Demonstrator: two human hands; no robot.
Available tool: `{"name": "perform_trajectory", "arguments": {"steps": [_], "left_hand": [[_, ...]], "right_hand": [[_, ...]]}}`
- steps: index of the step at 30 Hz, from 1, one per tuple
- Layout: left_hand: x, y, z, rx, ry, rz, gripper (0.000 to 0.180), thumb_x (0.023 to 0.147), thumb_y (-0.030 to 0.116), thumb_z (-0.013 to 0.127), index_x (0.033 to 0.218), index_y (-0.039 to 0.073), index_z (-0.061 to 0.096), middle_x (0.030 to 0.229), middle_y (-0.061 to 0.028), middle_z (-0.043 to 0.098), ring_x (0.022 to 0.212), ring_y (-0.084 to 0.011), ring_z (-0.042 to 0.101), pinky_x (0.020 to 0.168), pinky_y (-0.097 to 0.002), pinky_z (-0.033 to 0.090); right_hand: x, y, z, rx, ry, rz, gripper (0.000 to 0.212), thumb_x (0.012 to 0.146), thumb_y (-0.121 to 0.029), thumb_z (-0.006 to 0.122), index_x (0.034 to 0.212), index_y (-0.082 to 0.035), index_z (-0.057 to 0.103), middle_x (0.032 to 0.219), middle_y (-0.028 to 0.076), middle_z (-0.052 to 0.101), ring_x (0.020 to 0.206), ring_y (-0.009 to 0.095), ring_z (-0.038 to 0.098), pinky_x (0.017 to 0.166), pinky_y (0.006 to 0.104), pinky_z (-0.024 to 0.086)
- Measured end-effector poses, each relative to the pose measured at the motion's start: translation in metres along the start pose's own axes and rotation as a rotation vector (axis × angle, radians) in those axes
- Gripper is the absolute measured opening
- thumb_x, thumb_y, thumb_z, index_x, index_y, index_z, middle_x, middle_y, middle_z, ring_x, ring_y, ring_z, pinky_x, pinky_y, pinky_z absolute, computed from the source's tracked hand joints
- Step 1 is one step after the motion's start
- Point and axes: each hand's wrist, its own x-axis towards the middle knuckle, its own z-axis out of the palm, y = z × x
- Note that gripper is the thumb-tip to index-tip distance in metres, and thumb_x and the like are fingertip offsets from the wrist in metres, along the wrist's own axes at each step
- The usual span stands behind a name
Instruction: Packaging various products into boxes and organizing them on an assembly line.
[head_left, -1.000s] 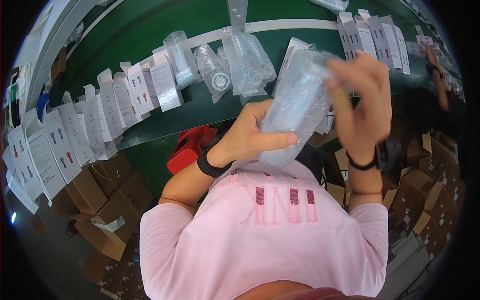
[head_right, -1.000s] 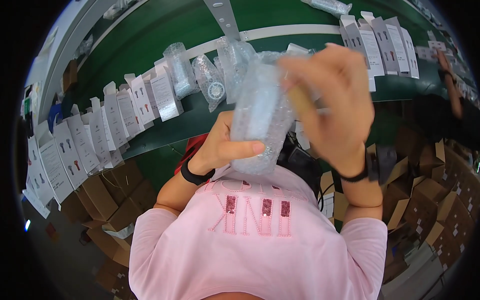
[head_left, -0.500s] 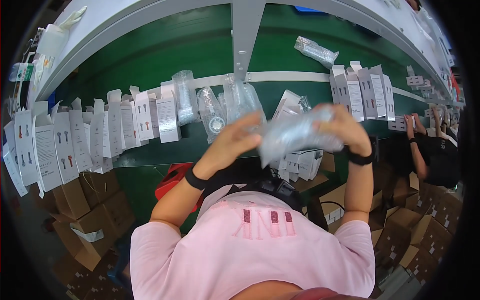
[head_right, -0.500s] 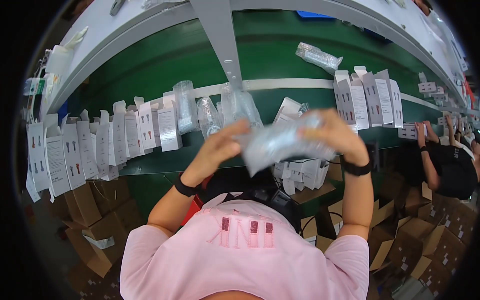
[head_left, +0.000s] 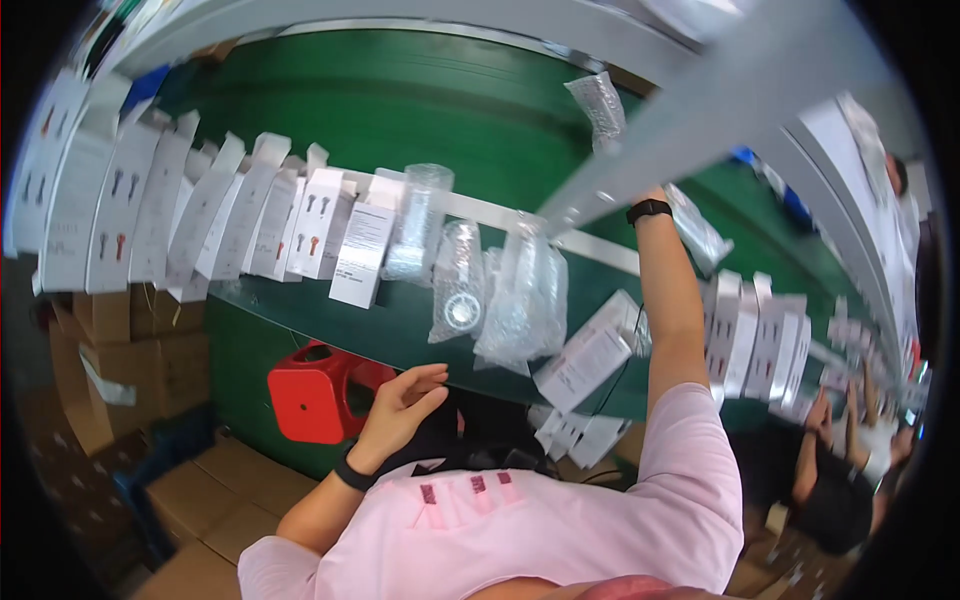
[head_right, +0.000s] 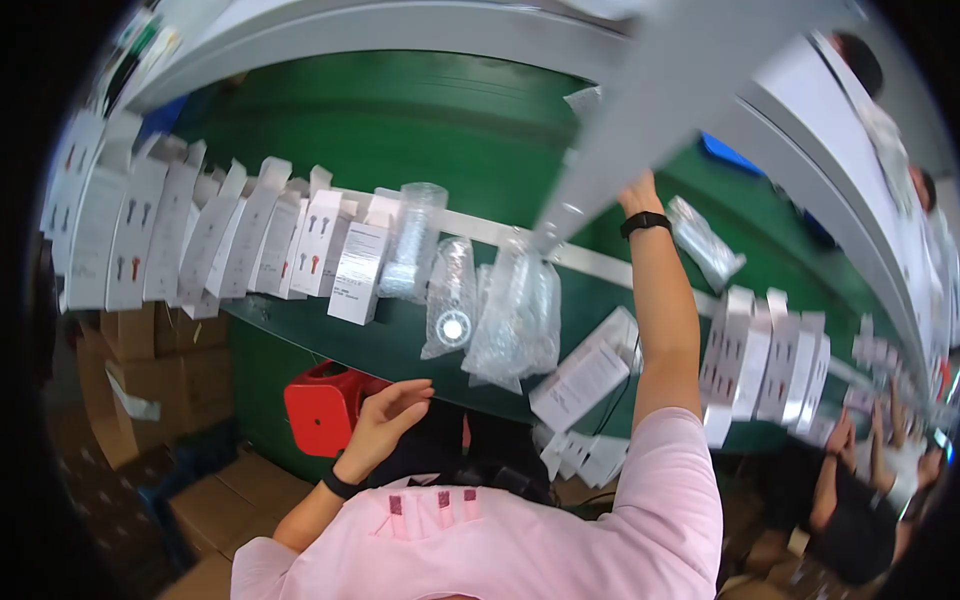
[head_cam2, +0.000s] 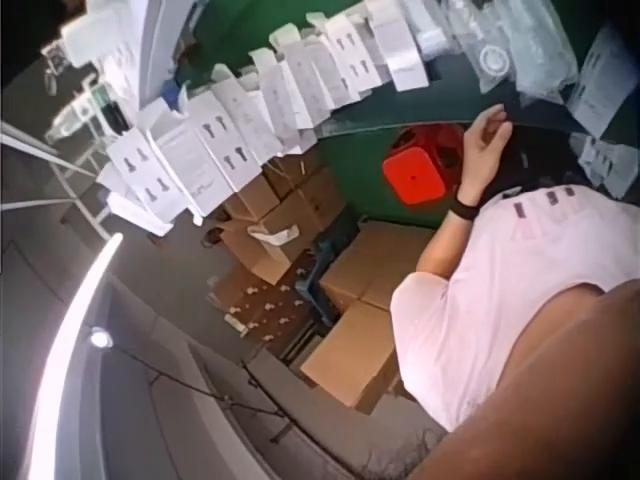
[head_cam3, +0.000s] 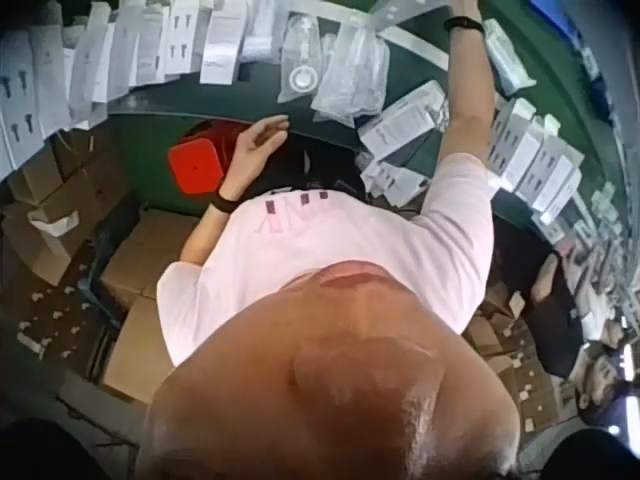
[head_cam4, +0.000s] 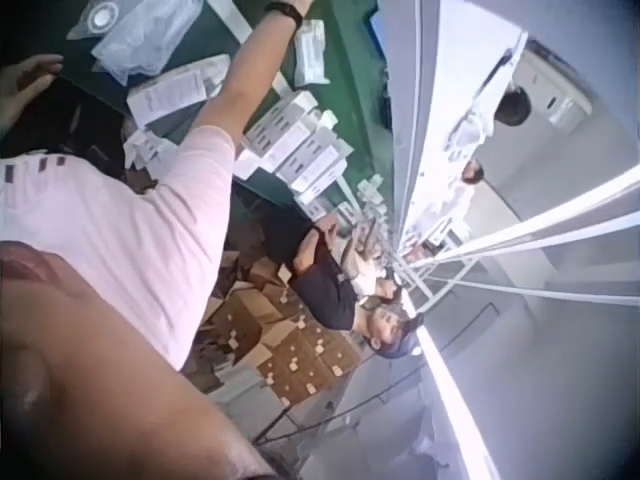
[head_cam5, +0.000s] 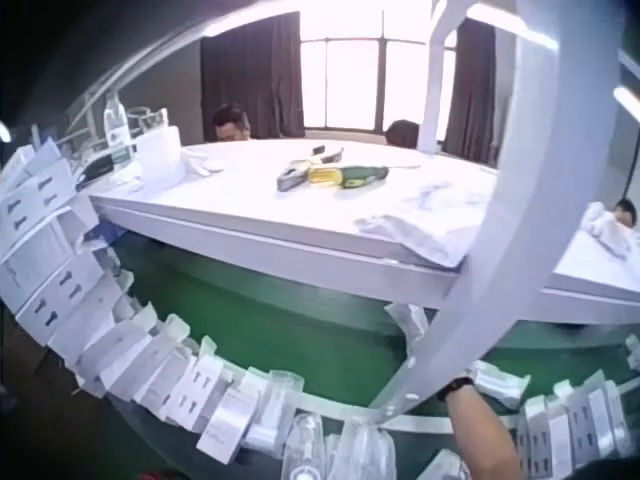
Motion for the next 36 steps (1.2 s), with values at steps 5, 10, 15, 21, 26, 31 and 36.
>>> {"name": "perform_trajectory", "arguments": {"steps": [5, 10, 15, 21, 26, 31, 36], "left_hand": [[-0.011, -0.031, -0.026, -0.015, 0.234, -0.006, 0.034, 0.09, 0.006, 0.061, 0.124, 0.001, 0.056, 0.114, -0.0086, 0.063, 0.107, -0.0141, 0.058, 0.094, -0.0266, 0.045], [0.0, -0.051, -0.027, -0.069, 0.215, -0.069, 0.034, 0.09, 0.006, 0.062, 0.123, 0.001, 0.057, 0.114, -0.0076, 0.063, 0.107, -0.0138, 0.058, 0.094, -0.0266, 0.045], [0.011, -0.055, -0.021, -0.076, 0.236, -0.118, 0.035, 0.089, 0.004, 0.061, 0.124, 0.001, 0.056, 0.114, -0.008, 0.063, 0.107, -0.0143, 0.058, 0.095, -0.0271, 0.044], [0.011, -0.016, -0.006, -0.016, 0.224, -0.025, 0.035, 0.09, 0.002, 0.059, 0.125, 0.0, 0.055, 0.119, -0.0092, 0.062, 0.111, -0.0158, 0.057, 0.098, -0.0289, 0.043], [0.031, 0.023, 0.011, 0.051, -0.008, 0.044, 0.035, 0.091, 0.002, 0.058, 0.125, -0.001, 0.054, 0.122, -0.0104, 0.06, 0.113, -0.0168, 0.057, 0.099, -0.0291, 0.042], [0.037, 0.055, 0.058, 0.128, -0.329, 0.17, 0.045, 0.086, 0.0, 0.062, 0.13, 0.0, 0.049, 0.121, -0.0124, 0.06, 0.115, -0.0203, 0.056, 0.101, -0.0318, 0.041], [0.055, 0.07, 0.107, 0.052, -0.454, 0.336, 0.108, 0.073, 0.018, 0.081, 0.151, 0.012, 0.006, 0.144, -0.0207, 0.035, 0.13, -0.0324, 0.041, 0.107, -0.046, 0.032]], "right_hand": [[0.1, 0.025, 0.03, -0.173, -0.279, 0.339, 0.028, 0.094, -0.016, 0.053, 0.116, 0.001, 0.054, 0.104, 0.013, 0.064, 0.091, 0.021, 0.062, 0.074, 0.0317, 0.055], [0.16, 0.022, 0.038, -0.352, -0.091, 0.076, 0.028, 0.095, -0.01, 0.049, 0.12, 0.004, 0.048, 0.103, 0.011, 0.06, 0.089, 0.023, 0.06, 0.073, 0.0353, 0.052], [0.142, 0.057, 0.078, -0.36, -0.331, -0.024, 0.042, 0.089, 0.006, 0.046, 0.129, -0.004, 0.038, 0.13, 0.018, 0.045, 0.12, 0.033, 0.048, 0.102, 0.0446, 0.038], [0.05, 0.023, 0.068, -1.787, -0.148, -0.422, 0.06, 0.084, -0.019, 0.067, 0.137, -0.001, 0.043, 0.127, 0.016, 0.053, 0.119, 0.026, 0.053, 0.1, 0.0378, 0.044], [-0.019, -0.14, -0.141, -2.725, 0.118, -0.106, 0.087, 0.064, -0.038, 0.079, 0.138, -0.011, 0.041, 0.122, 0.021, 0.059, 0.115, 0.03, 0.057, 0.1, 0.0439, 0.04], [-0.135, -0.117, -0.082, -2.234, 0.321, 0.027, 0.052, 0.064, -0.03, 0.069, 0.11, -0.009, 0.058, 0.107, 0.019, 0.065, 0.103, 0.042, 0.059, 0.086, 0.0486, 0.045], [-0.261, -0.078, 0.054, -1.161, 0.037, -0.171, 0.044, 0.076, -0.009, 0.064, 0.117, 0.002, 0.056, 0.104, 0.008, 0.065, 0.097, 0.019, 0.061, 0.089, 0.0336, 0.045]]}}
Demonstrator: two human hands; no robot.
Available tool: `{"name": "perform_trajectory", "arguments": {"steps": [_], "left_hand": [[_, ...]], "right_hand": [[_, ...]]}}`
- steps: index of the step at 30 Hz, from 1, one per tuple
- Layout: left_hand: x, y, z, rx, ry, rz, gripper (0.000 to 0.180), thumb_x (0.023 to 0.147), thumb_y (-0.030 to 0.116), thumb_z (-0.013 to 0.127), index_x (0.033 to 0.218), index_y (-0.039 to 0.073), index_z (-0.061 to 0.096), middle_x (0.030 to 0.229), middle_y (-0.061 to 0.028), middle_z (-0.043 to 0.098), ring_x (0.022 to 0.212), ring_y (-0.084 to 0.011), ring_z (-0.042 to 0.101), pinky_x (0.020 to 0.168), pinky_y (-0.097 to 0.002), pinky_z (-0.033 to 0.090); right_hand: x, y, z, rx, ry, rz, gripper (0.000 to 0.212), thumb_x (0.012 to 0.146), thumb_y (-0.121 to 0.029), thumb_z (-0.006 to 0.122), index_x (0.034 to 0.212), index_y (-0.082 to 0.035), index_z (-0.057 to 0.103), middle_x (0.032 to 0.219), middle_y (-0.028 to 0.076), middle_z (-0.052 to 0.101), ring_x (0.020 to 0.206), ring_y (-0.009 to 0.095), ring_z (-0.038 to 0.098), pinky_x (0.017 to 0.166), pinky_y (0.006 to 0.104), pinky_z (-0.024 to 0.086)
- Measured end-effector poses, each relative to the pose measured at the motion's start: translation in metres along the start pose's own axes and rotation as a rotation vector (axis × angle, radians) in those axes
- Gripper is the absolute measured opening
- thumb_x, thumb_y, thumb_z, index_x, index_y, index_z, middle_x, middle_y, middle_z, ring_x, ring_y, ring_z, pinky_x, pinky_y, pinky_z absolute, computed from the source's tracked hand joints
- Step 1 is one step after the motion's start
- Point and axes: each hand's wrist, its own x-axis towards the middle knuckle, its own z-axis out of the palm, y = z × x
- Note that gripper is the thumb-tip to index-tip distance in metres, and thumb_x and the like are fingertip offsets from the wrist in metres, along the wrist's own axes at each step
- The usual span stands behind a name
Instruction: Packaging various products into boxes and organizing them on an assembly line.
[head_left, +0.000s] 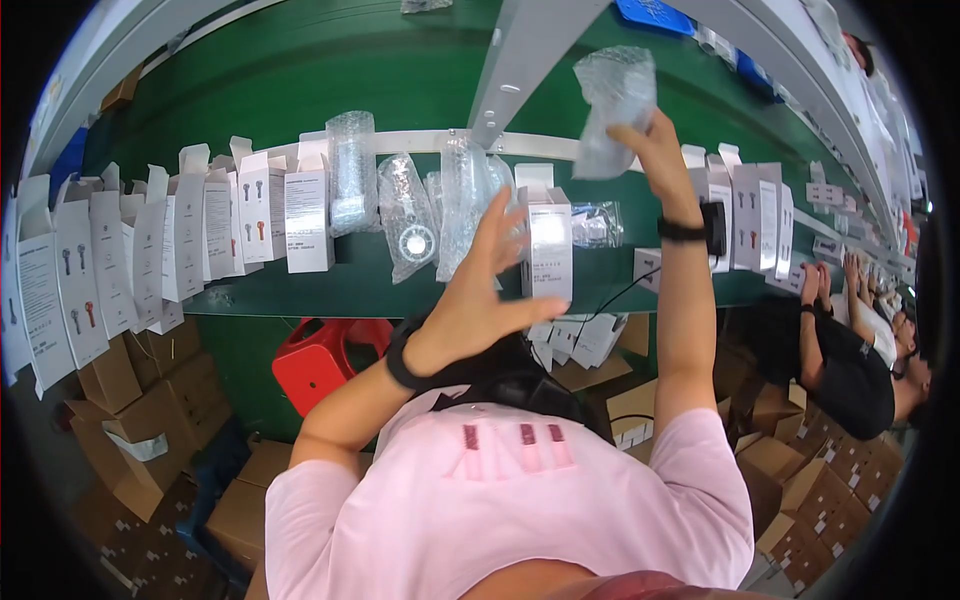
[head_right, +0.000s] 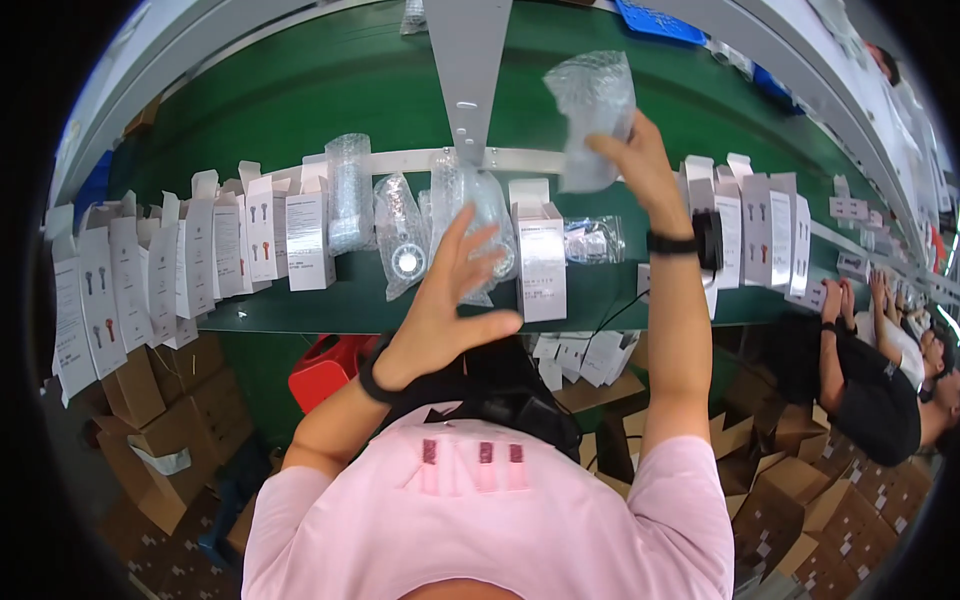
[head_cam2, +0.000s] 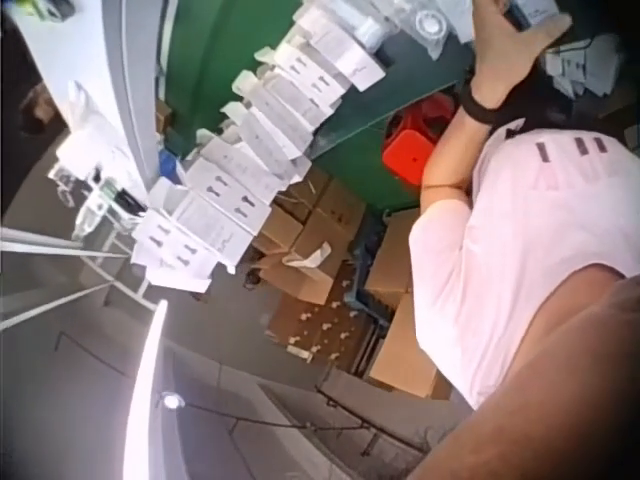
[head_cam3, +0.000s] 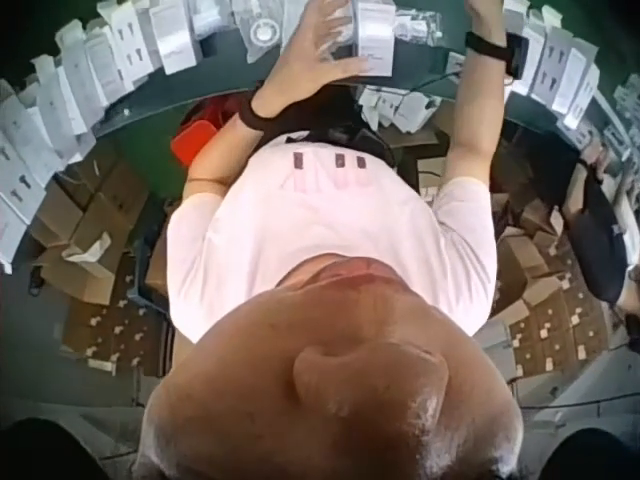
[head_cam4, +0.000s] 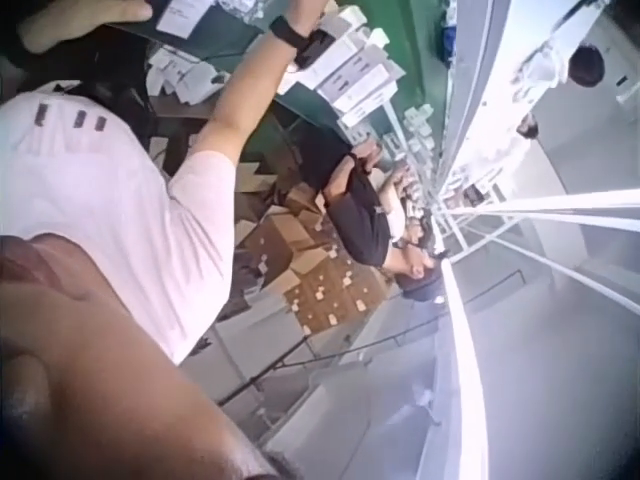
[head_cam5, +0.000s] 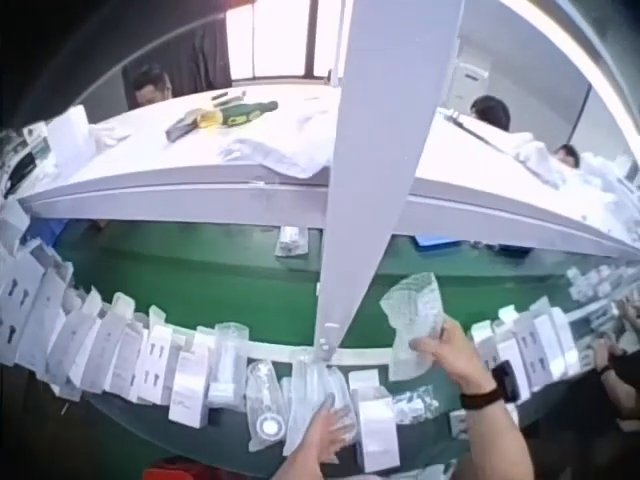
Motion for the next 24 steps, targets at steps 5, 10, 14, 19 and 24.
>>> {"name": "perform_trajectory", "arguments": {"steps": [5, 10, 14, 19, 24], "left_hand": [[0.025, 0.004, 0.019, -0.162, 0.059, 0.085, 0.105, 0.065, 0.025, 0.086, 0.144, 0.001, 0.021, 0.137, -0.0188, 0.041, 0.125, -0.0287, 0.044, 0.105, -0.0399, 0.034], [0.0, 0.015, 0.001, 0.074, 0.014, 0.215, 0.077, 0.066, 0.021, 0.083, 0.129, -0.001, 0.044, 0.117, -0.0089, 0.055, 0.109, -0.0183, 0.052, 0.096, -0.032, 0.04], [-0.02, 0.022, -0.004, -0.084, 0.082, 0.122, 0.076, 0.067, 0.021, 0.081, 0.129, -0.001, 0.044, 0.118, -0.0089, 0.055, 0.109, -0.0178, 0.053, 0.096, -0.0318, 0.04], [-0.033, 0.035, 0.002, -0.528, 0.086, -0.026, 0.079, 0.07, 0.025, 0.08, 0.133, 0.0, 0.04, 0.123, -0.0096, 0.054, 0.111, -0.0187, 0.053, 0.097, -0.0328, 0.041], [-0.043, 0.039, -0.004, -0.711, 0.035, -0.121, 0.084, 0.072, 0.027, 0.078, 0.138, 0.001, 0.034, 0.128, -0.0112, 0.05, 0.112, -0.0213, 0.054, 0.097, -0.0344, 0.043]], "right_hand": [[-0.128, -0.074, 0.04, 0.286, -0.112, -0.038, 0.091, 0.067, -0.024, 0.083, 0.139, 0.002, 0.033, 0.133, 0.012, 0.048, 0.122, 0.023, 0.046, 0.104, 0.0372, 0.035], [-0.146, -0.146, 0.029, -0.34, 0.334, -0.928, 0.095, 0.065, -0.032, 0.085, 0.138, 0.003, 0.035, 0.131, 0.016, 0.048, 0.121, 0.031, 0.047, 0.106, 0.0466, 0.033], [-0.171, -0.169, 0.036, -0.924, 0.176, -0.944, 0.031, 0.068, -0.01, 0.076, 0.097, -0.002, 0.069, 0.09, 0.01, 0.064, 0.086, 0.028, 0.061, 0.096, 0.0504, 0.041], [-0.174, -0.166, 0.084, -0.945, 0.101, -1.024, 0.03, 0.072, -0.002, 0.061, 0.102, 0.0, 0.068, 0.101, 0.011, 0.065, 0.08, 0.023, 0.06, 0.078, 0.0411, 0.045], [-0.167, -0.166, 0.098, -0.907, 0.131, -1.036, 0.03, 0.07, -0.001, 0.063, 0.1, -0.001, 0.068, 0.101, 0.011, 0.066, 0.08, 0.023, 0.059, 0.077, 0.0398, 0.046]]}}
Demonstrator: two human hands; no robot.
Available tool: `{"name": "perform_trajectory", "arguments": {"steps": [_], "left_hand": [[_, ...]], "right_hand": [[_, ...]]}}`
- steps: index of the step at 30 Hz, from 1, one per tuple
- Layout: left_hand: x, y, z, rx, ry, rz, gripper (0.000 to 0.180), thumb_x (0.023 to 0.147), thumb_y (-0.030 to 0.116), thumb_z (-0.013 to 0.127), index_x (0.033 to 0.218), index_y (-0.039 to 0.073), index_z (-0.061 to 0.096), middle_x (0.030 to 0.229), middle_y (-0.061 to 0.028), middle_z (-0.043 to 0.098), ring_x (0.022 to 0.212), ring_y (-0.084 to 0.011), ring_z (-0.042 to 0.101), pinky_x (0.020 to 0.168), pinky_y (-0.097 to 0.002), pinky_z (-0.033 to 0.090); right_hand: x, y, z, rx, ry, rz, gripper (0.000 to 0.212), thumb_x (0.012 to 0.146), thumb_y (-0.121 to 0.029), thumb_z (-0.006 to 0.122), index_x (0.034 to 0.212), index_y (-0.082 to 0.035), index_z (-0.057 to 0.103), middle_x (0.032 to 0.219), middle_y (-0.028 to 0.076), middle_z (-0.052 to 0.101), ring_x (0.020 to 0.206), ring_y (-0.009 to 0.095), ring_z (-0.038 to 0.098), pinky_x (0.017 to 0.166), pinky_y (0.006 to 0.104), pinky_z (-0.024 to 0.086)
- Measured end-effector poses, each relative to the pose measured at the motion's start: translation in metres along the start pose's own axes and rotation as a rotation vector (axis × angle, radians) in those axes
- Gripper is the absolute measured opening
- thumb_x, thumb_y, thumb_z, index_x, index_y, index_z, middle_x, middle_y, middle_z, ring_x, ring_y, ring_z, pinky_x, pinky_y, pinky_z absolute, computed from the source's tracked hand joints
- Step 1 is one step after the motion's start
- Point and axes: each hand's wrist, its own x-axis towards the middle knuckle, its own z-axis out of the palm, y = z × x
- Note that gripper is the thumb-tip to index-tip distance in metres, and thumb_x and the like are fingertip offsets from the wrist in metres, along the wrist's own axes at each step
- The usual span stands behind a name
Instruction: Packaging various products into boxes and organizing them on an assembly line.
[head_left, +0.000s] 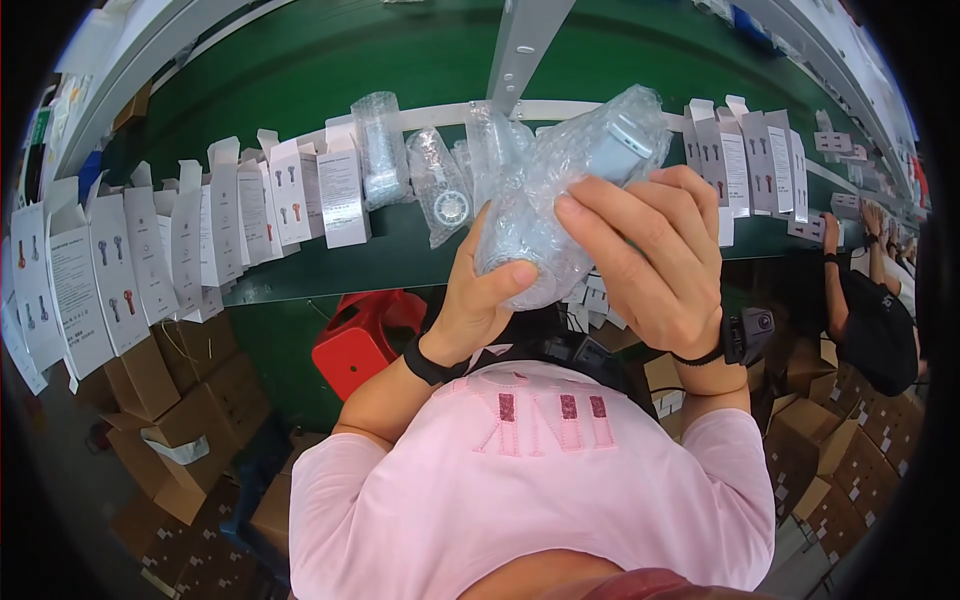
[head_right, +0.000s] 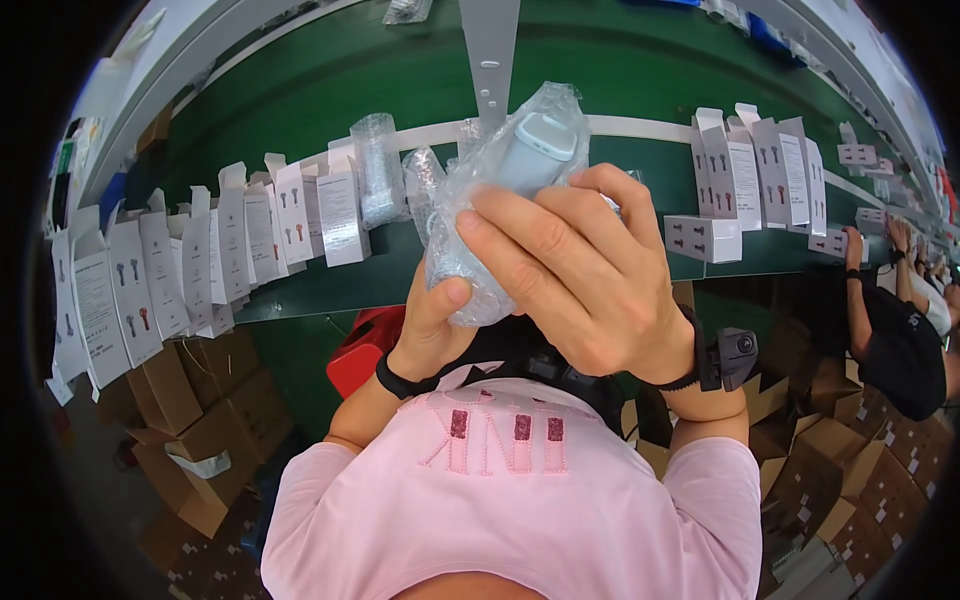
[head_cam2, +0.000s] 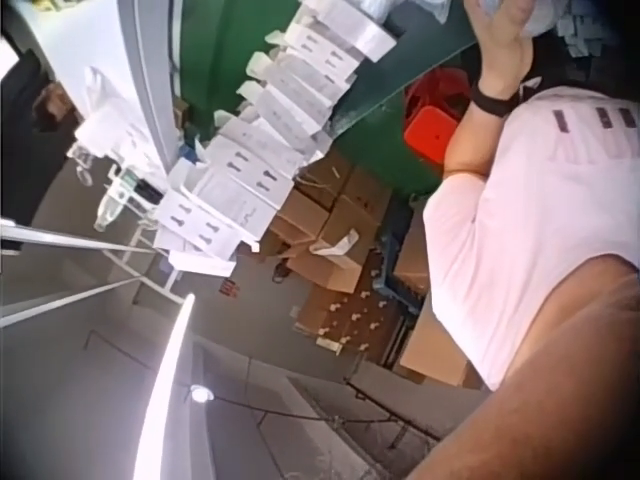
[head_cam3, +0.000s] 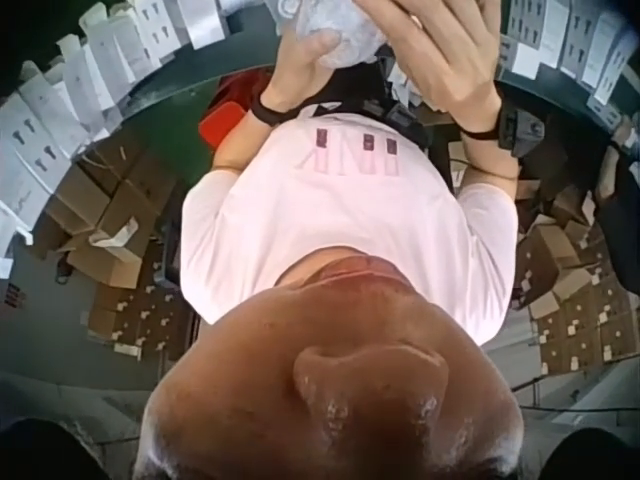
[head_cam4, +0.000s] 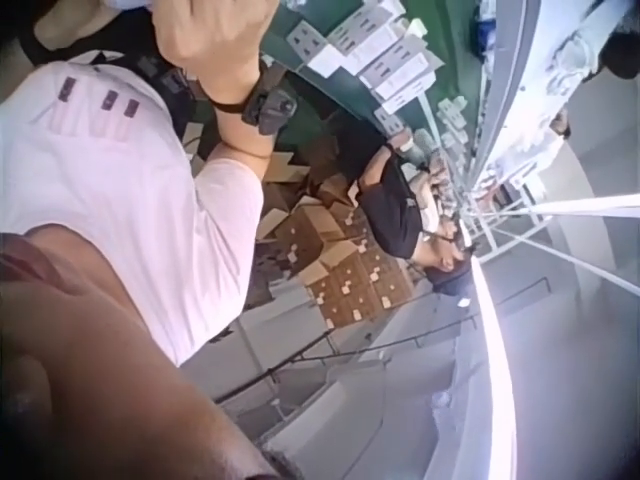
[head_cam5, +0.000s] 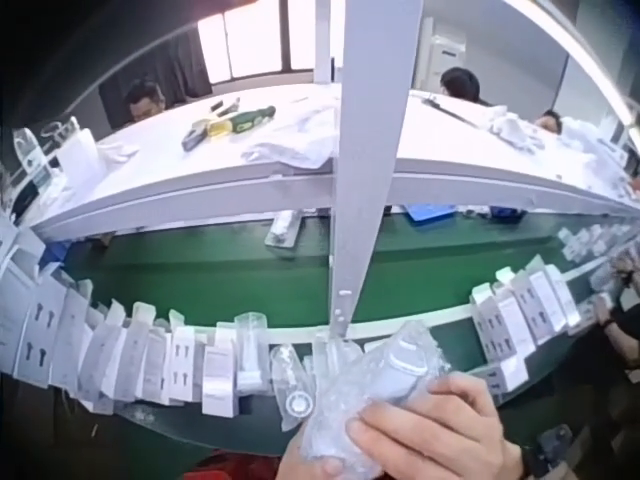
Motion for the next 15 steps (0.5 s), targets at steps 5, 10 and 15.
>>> {"name": "perform_trajectory", "arguments": {"steps": [5, 10, 15], "left_hand": [[-0.004, 0.006, -0.005, -0.041, -0.01, -0.054, 0.086, 0.073, 0.031, 0.076, 0.14, 0.001, 0.03, 0.126, -0.0126, 0.05, 0.11, -0.0236, 0.055, 0.084, -0.038, 0.053], [-0.001, -0.004, -0.027, -0.078, -0.113, -0.156, 0.08, 0.078, 0.035, 0.072, 0.138, 0.001, 0.032, 0.119, -0.0149, 0.054, 0.099, -0.0247, 0.061, 0.073, -0.0375, 0.057], [0.005, -0.055, -0.007, -0.176, -0.393, -0.768, 0.074, 0.084, 0.04, 0.067, 0.136, -0.002, 0.036, 0.119, -0.0171, 0.056, 0.102, -0.0258, 0.061, 0.075, -0.0371, 0.055]], "right_hand": [[-0.001, 0.008, 0.007, 0.084, -0.071, -0.032, 0.036, 0.076, -0.008, 0.068, 0.11, -0.001, 0.064, 0.111, 0.014, 0.063, 0.088, 0.024, 0.059, 0.08, 0.04, 0.045], [-0.026, 0.039, 0.031, 0.831, 0.203, 0.692, 0.148, 0.044, -0.055, 0.09, 0.149, -0.004, -0.001, 0.144, 0.026, 0.03, 0.131, 0.035, 0.038, 0.11, 0.0455, 0.028], [-0.125, 0.037, 0.054, 2.455, 0.118, 0.612, 0.107, 0.07, -0.043, 0.081, 0.149, -0.01, 0.017, 0.125, 0.019, 0.05, 0.109, 0.035, 0.057, 0.093, 0.0522, 0.045]]}}
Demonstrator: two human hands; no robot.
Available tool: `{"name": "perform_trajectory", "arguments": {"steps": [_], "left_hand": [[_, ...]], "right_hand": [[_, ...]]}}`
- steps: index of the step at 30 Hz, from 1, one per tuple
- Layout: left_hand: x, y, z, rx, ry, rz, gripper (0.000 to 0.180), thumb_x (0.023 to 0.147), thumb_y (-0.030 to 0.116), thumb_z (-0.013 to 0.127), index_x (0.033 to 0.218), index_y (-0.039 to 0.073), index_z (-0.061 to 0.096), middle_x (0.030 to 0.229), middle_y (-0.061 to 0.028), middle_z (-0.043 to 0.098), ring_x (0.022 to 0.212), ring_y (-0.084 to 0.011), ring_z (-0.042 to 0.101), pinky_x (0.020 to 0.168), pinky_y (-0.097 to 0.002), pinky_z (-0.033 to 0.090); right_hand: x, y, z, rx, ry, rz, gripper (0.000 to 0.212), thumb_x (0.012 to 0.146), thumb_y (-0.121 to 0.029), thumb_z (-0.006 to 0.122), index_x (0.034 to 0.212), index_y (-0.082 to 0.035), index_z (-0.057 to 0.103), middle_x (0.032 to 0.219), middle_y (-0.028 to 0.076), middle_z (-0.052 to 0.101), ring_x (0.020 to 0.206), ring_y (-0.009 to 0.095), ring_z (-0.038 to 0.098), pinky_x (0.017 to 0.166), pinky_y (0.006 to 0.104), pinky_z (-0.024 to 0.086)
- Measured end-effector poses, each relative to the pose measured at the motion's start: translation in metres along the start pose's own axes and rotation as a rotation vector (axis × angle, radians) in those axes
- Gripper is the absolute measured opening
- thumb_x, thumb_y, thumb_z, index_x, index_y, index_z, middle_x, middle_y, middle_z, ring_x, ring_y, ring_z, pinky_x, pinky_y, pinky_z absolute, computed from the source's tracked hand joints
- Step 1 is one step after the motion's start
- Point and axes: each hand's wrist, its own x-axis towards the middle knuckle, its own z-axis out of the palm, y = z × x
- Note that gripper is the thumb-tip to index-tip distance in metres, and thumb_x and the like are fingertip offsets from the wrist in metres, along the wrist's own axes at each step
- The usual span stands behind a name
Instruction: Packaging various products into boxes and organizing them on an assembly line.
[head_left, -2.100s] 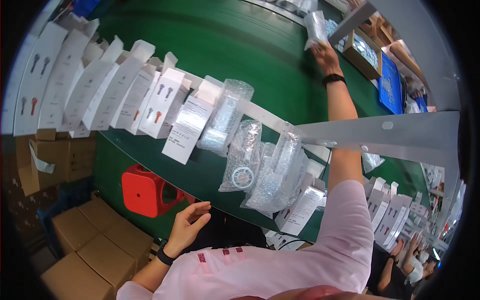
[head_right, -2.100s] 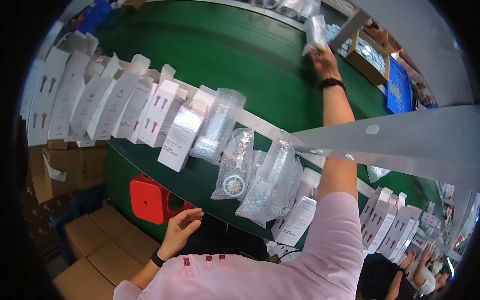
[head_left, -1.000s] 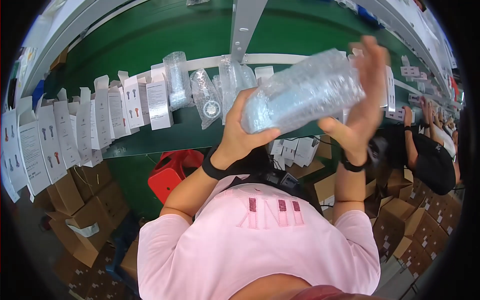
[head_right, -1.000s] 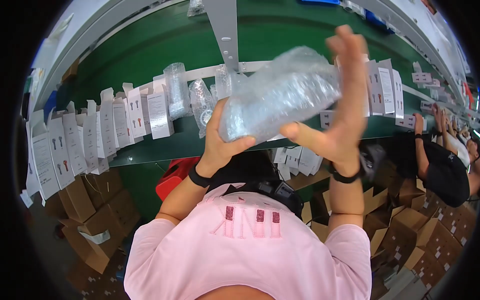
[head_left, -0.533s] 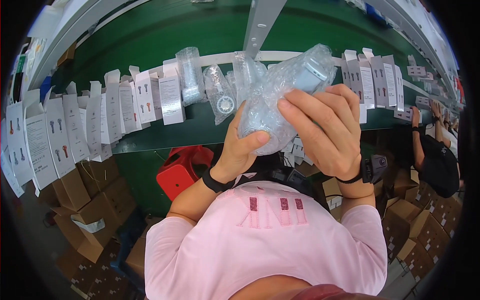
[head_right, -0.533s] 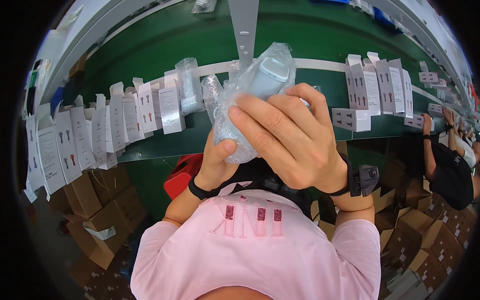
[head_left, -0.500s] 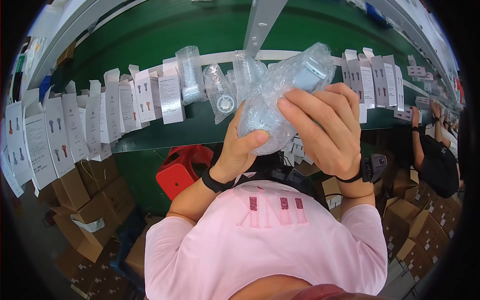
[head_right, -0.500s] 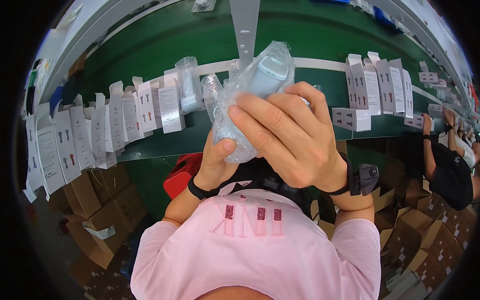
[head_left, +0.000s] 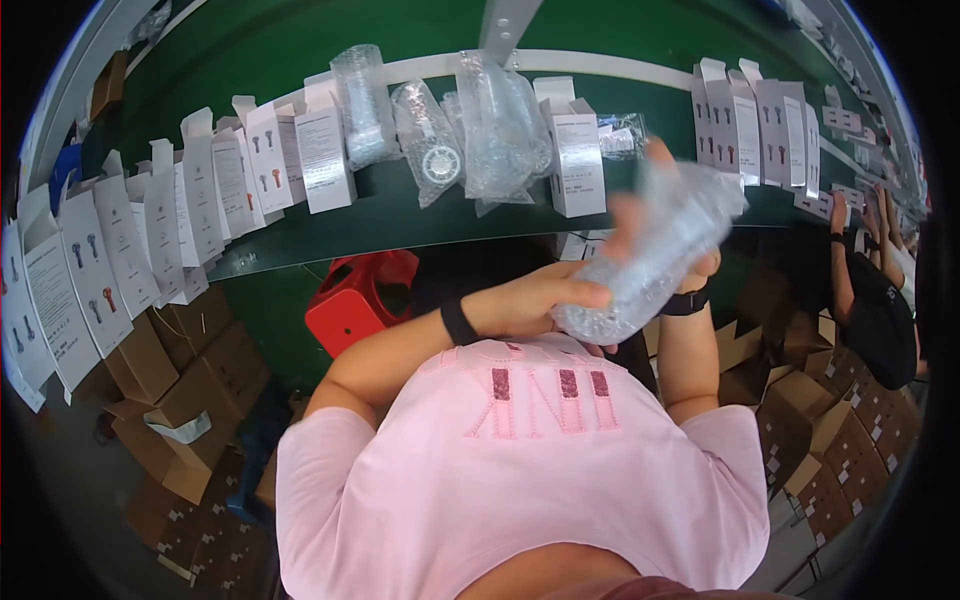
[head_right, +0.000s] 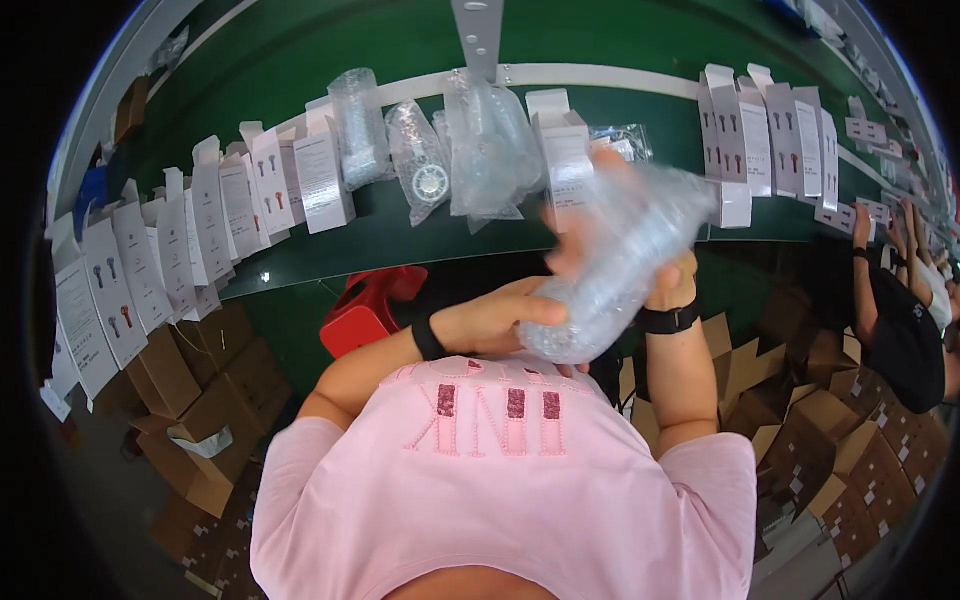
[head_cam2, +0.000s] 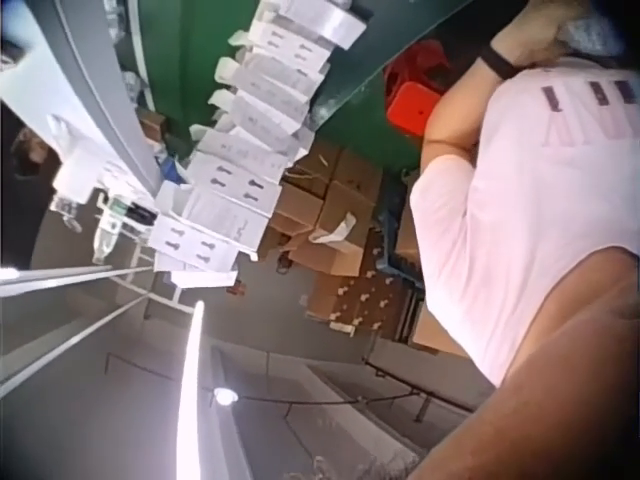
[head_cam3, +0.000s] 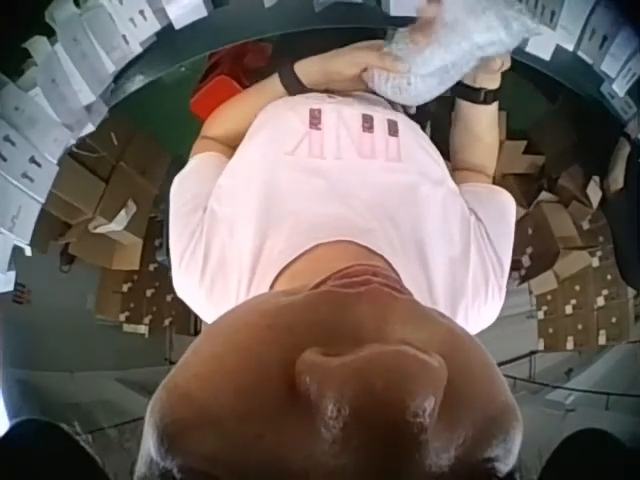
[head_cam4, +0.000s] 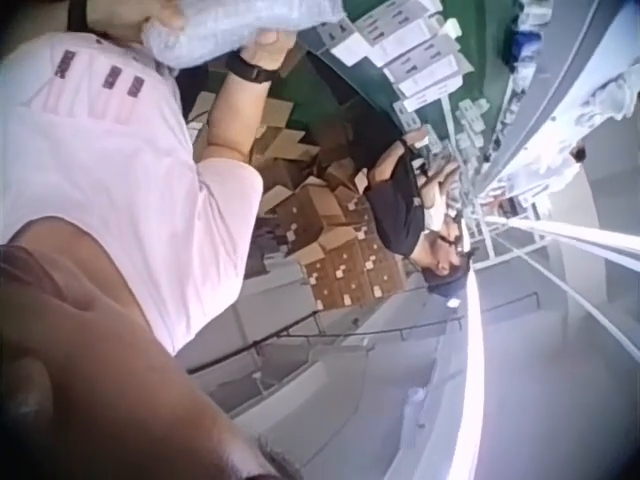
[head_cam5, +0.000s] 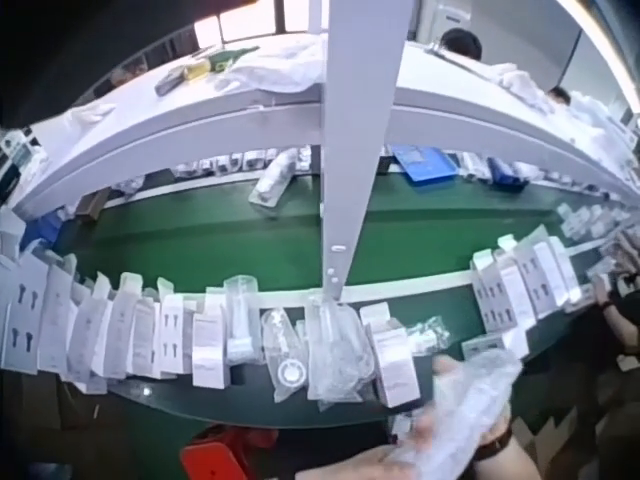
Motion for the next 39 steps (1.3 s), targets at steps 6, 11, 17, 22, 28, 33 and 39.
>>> {"name": "perform_trajectory", "arguments": {"steps": [6, 11, 17, 22, 28, 33, 39], "left_hand": [[0.068, 0.039, -0.026, 1.987, 0.797, 0.12, 0.101, 0.073, 0.069, 0.061, 0.127, -0.014, 0.043, 0.119, -0.0291, 0.052, 0.111, -0.0398, 0.046, 0.101, -0.0441, 0.034], [0.134, 0.063, -0.082, 2.463, 1.002, -0.19, 0.087, 0.071, 0.079, 0.05, 0.086, -0.004, 0.073, 0.098, -0.0149, 0.061, 0.105, -0.0304, 0.04, 0.094, -0.0423, 0.028], [0.163, 0.047, -0.101, 2.354, 1.173, -0.137, 0.116, 0.061, 0.068, 0.068, 0.135, -0.013, 0.032, 0.107, -0.0203, 0.052, 0.1, -0.0309, 0.044, 0.092, -0.0406, 0.031], [0.133, 0.036, -0.065, 1.77, 0.968, 0.421, 0.118, 0.061, 0.015, 0.077, 0.142, -0.013, -0.004, 0.127, -0.0306, 0.033, 0.112, -0.0479, 0.044, 0.096, -0.0414, 0.043], [0.046, 0.011, 0.014, 1.759, 0.59, 0.555, 0.11, 0.061, 0.019, 0.078, 0.145, -0.005, 0.011, 0.134, -0.0267, 0.038, 0.127, -0.0389, 0.04, 0.106, -0.042, 0.032], [0.007, 0.002, 0.033, 1.356, 0.507, 0.434, 0.088, 0.062, 0.024, 0.078, 0.132, -0.004, 0.031, 0.12, -0.0227, 0.047, 0.113, -0.032, 0.048, 0.099, -0.0377, 0.038], [0.001, -0.002, 0.018, 0.738, 0.312, 0.476, 0.076, 0.075, 0.041, 0.074, 0.126, -0.001, 0.037, 0.115, -0.0112, 0.049, 0.105, -0.0176, 0.048, 0.095, -0.0302, 0.037]], "right_hand": [[-0.09, -0.052, -0.004, -0.28, 0.725, -0.296, 0.042, 0.079, -0.016, 0.068, 0.116, -0.013, 0.05, 0.084, 0.003, 0.049, 0.083, 0.019, 0.048, 0.091, 0.0446, 0.044], [-0.134, -0.07, 0.015, -0.189, 0.836, -0.442, 0.044, 0.081, -0.035, 0.065, 0.111, -0.008, 0.05, 0.092, 0.009, 0.052, 0.09, 0.024, 0.051, 0.093, 0.0498, 0.042], [-0.156, -0.061, 0.009, -0.309, 1.007, -0.495, 0.038, 0.08, -0.027, 0.065, 0.109, -0.006, 0.052, 0.094, 0.009, 0.054, 0.093, 0.024, 0.051, 0.095, 0.0512, 0.043], [-0.14, -0.071, 0.025, -0.417, 1.016, -0.441, 0.035, 0.079, -0.022, 0.065, 0.108, -0.005, 0.054, 0.1, 0.01, 0.055, 0.096, 0.024, 0.052, 0.097, 0.0507, 0.042], [-0.082, -0.122, 0.056, -0.467, 0.501, -0.821, 0.039, 0.079, -0.026, 0.061, 0.107, -0.001, 0.052, 0.108, 0.011, 0.053, 0.109, 0.029, 0.048, 0.111, 0.0549, 0.024], [-0.016, -0.11, 0.045, -0.662, 0.099, -0.57, 0.039, 0.081, -0.031, 0.058, 0.113, -0.01, 0.055, 0.108, 0.007, 0.053, 0.104, 0.025, 0.048, 0.103, 0.0479, 0.031], [0.007, -0.069, 0.054, -0.656, 0.082, -0.398, 0.04, 0.081, -0.033, 0.059, 0.114, -0.012, 0.053, 0.099, 0.006, 0.051, 0.095, 0.022, 0.047, 0.094, 0.0438, 0.035]]}}
